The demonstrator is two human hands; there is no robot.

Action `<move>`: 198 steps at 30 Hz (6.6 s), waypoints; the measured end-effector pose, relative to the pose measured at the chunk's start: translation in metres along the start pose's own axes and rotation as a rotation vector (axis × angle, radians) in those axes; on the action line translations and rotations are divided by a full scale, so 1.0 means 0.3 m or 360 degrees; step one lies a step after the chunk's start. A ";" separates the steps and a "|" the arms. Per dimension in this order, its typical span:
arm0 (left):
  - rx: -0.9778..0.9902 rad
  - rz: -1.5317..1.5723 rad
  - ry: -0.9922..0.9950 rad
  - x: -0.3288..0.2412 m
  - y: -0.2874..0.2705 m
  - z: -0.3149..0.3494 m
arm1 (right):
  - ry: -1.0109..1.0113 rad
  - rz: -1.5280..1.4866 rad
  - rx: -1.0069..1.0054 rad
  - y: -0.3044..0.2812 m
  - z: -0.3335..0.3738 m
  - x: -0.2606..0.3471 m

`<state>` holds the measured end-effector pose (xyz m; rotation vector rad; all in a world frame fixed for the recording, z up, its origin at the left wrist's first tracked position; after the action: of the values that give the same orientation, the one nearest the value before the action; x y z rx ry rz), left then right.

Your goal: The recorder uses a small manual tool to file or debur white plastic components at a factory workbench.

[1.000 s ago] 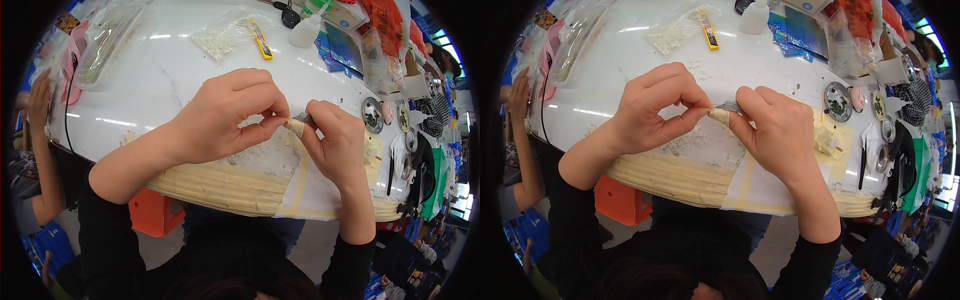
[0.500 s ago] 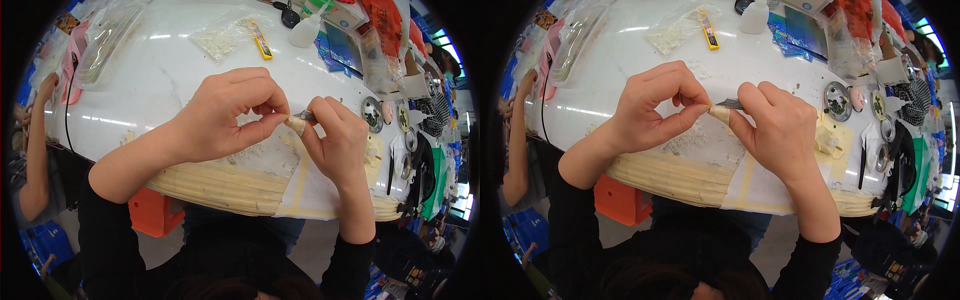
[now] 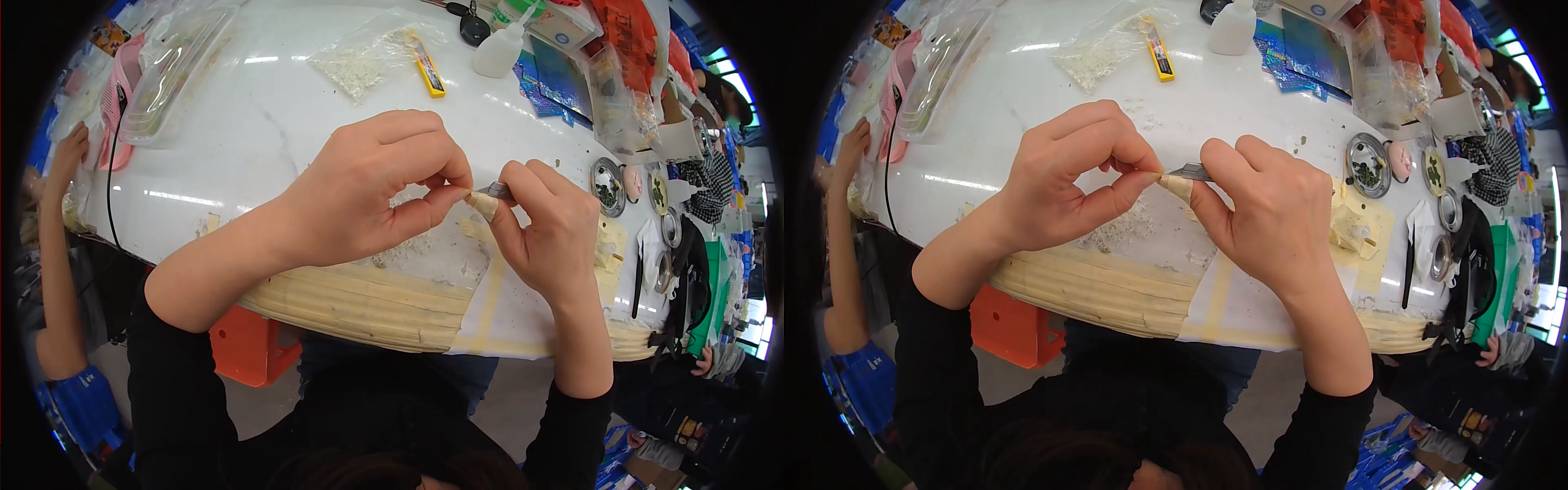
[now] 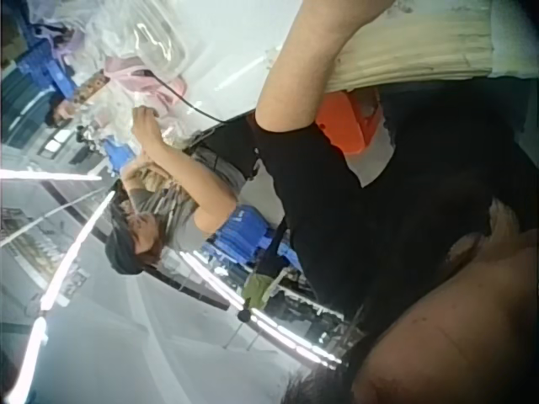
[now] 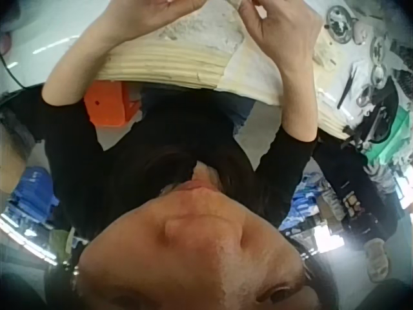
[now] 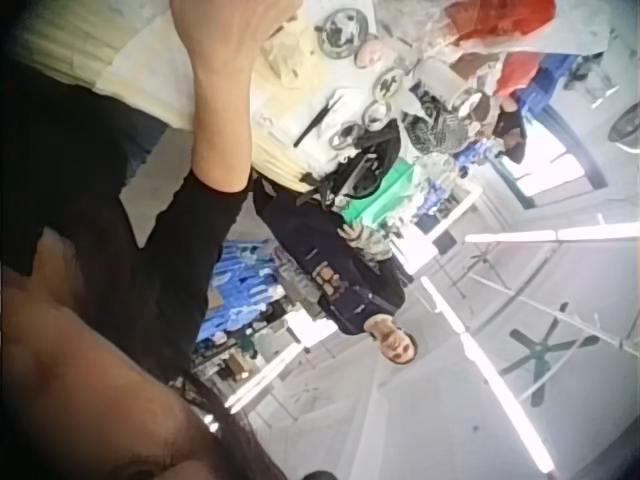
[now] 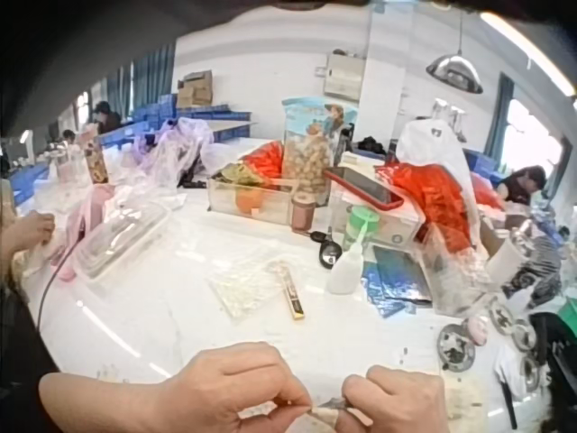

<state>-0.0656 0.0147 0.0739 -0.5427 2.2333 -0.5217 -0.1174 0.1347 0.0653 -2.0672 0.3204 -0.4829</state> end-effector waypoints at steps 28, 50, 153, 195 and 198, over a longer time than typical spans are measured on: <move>0.0146 0.1694 -0.1489 0.186 0.137 0.116 | -0.0082 -0.0563 -0.0325 -0.069 -0.010 0.027; 0.0156 0.1263 -0.1143 0.152 0.109 0.088 | 0.0057 -0.0670 -0.0266 -0.034 -0.006 0.012; -0.0218 -0.0285 0.0444 -0.072 -0.014 0.020 | -0.0088 0.0042 -0.0101 -0.042 0.000 0.039; 0.0551 -0.0220 -0.1220 0.363 -0.090 0.062 | 0.0009 -0.0065 -0.0089 -0.023 -0.005 0.008; 0.0370 -0.0024 -0.1035 0.350 -0.061 0.053 | -0.0002 -0.0058 -0.0093 -0.021 -0.011 0.011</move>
<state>-0.1144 -0.0591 0.0125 -0.5163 1.5308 -0.5140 -0.1157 0.1339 0.0729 -2.1336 0.2993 -0.4994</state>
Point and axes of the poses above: each hand's wrist, its own z-axis away from the middle knuckle, its own y-axis out of the palm, x = y × z, the point moved 9 cm from there along -z, towards the middle knuckle
